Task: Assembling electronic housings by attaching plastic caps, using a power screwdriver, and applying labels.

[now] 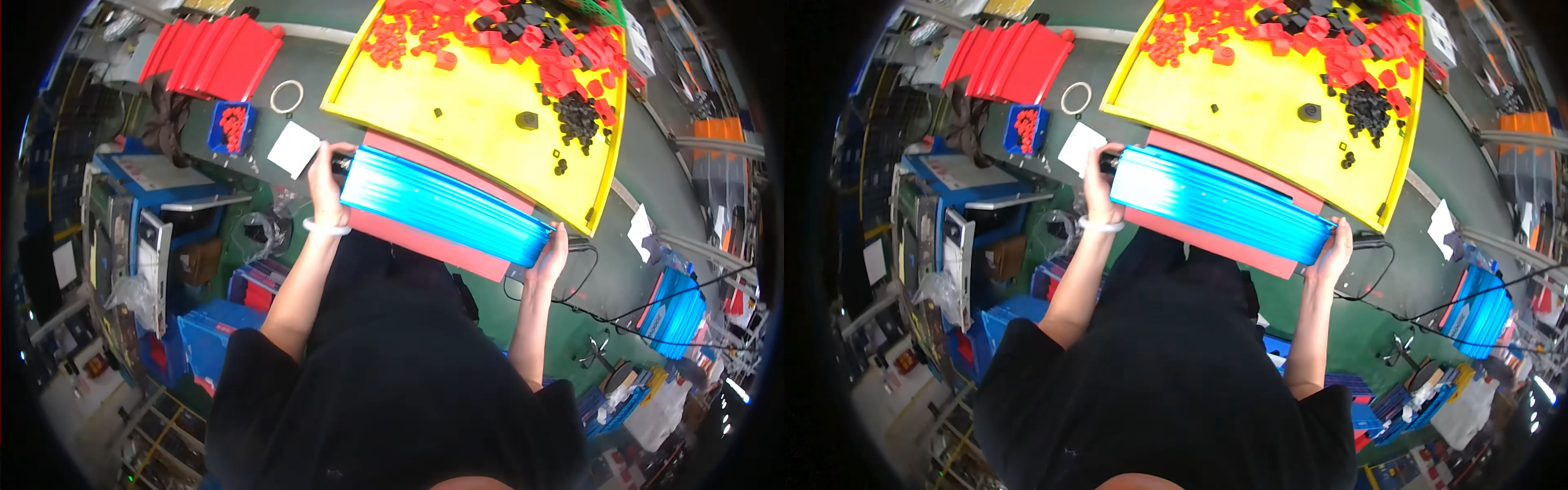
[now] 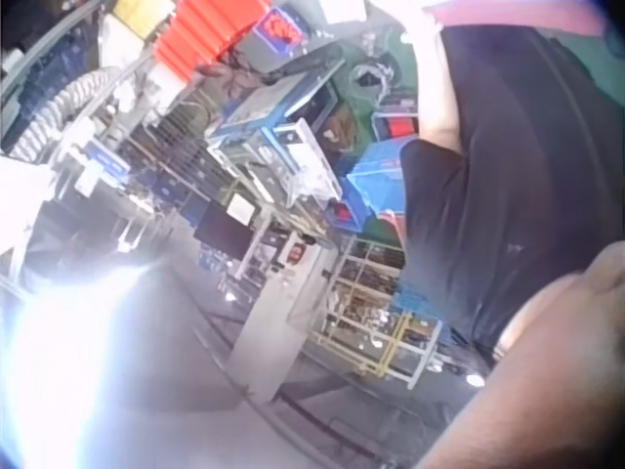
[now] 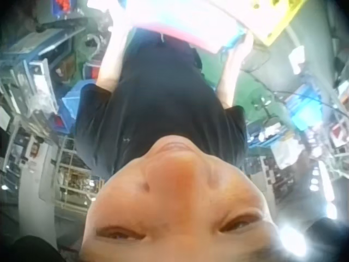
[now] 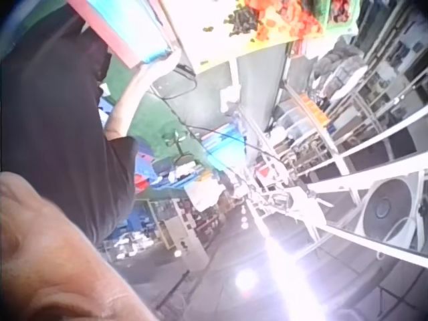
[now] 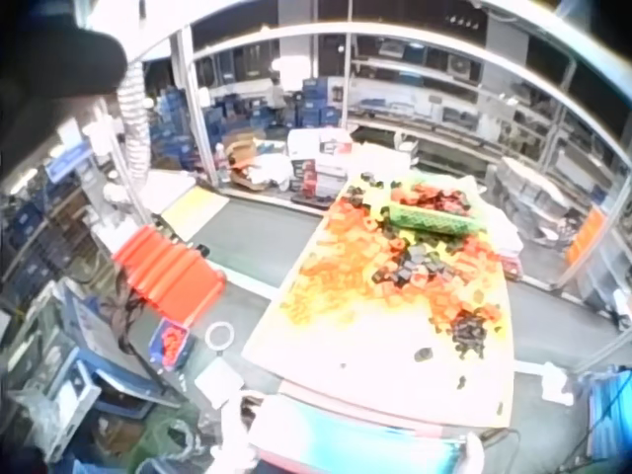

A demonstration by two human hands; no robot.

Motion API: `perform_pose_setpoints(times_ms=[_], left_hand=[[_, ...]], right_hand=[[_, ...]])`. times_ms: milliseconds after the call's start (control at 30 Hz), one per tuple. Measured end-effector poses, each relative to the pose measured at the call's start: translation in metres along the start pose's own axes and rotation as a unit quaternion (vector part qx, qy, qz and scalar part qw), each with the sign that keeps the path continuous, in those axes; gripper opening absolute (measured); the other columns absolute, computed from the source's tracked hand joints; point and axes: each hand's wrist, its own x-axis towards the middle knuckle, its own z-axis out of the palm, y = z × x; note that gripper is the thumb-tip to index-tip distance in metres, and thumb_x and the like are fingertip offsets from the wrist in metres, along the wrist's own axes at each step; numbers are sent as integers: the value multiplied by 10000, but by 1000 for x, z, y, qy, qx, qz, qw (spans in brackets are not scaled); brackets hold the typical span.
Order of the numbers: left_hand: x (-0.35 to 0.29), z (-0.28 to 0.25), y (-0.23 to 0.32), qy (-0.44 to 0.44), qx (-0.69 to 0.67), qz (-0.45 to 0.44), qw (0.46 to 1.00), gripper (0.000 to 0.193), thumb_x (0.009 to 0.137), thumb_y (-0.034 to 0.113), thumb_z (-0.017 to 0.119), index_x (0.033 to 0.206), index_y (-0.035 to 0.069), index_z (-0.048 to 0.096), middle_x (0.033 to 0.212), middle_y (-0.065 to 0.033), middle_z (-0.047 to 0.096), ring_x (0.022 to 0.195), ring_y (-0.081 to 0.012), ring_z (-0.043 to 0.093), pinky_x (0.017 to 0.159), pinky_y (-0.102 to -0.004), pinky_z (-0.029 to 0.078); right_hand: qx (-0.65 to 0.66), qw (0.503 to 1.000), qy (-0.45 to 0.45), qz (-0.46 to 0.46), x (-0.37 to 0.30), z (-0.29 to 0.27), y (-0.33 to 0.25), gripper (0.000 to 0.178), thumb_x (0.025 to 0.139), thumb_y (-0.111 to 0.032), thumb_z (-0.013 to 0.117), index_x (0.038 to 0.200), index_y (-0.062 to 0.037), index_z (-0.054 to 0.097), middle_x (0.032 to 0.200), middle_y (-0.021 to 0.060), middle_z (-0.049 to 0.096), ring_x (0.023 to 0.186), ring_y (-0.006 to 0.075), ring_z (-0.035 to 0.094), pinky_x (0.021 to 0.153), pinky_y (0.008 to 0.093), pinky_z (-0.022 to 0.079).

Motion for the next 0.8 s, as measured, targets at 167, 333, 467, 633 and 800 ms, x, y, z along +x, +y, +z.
perform_pose_setpoints(times_ms=[167, 333, 467, 633, 800], left_hand=[[12, -31, -24, -5, -28, -42, 999, 352, 914, 321, 497, 845, -4, 611, 825, -77, 626, 770, -143, 573, 730, -268, 441], [10, -27, -20, -25, 25, 11, 999, 334, 935, 289, 469, 876, -12, 603, 864, -115, 653, 822, -167, 599, 777, -278, 454], [6, -29, -19, -46, 33, 5, 998, 299, 933, 266, 487, 924, -10, 601, 889, -122, 658, 853, -157, 604, 803, -274, 460], [6, -38, 0, -39, 52, -32, 997, 386, 956, 322, 431, 1105, -17, 542, 1004, -128, 647, 896, -147, 601, 841, -270, 446], [66, -132, -8, 211, 519, 200, 804, 396, 741, 268, 684, 1032, 14, 593, 956, -154, 572, 899, -287, 564, 822, -357, 445]], right_hand=[[-13, 998, -42, -47, -5, 11, 9, 117, 895, -155, 546, 857, -47, 571, 815, 40, 593, 753, 114, 548, 702, 266, 463], [-65, 993, -52, -83, -2, 10, 12, 173, 911, -189, 512, 849, -36, 562, 823, 57, 584, 770, 139, 552, 730, 286, 455], [-77, 994, -45, -61, 5, -2, 17, 213, 922, -229, 494, 869, -35, 565, 822, 52, 580, 770, 137, 554, 722, 284, 454], [-101, 992, -2, -73, 13, -15, 16, 249, 921, -278, 498, 883, -48, 584, 842, 22, 574, 833, 112, 513, 778, 262, 391], [-42, 993, 60, -91, 10, -22, -2, 249, 913, -296, 515, 894, -55, 576, 832, 9, 555, 815, 118, 498, 763, 257, 366]])
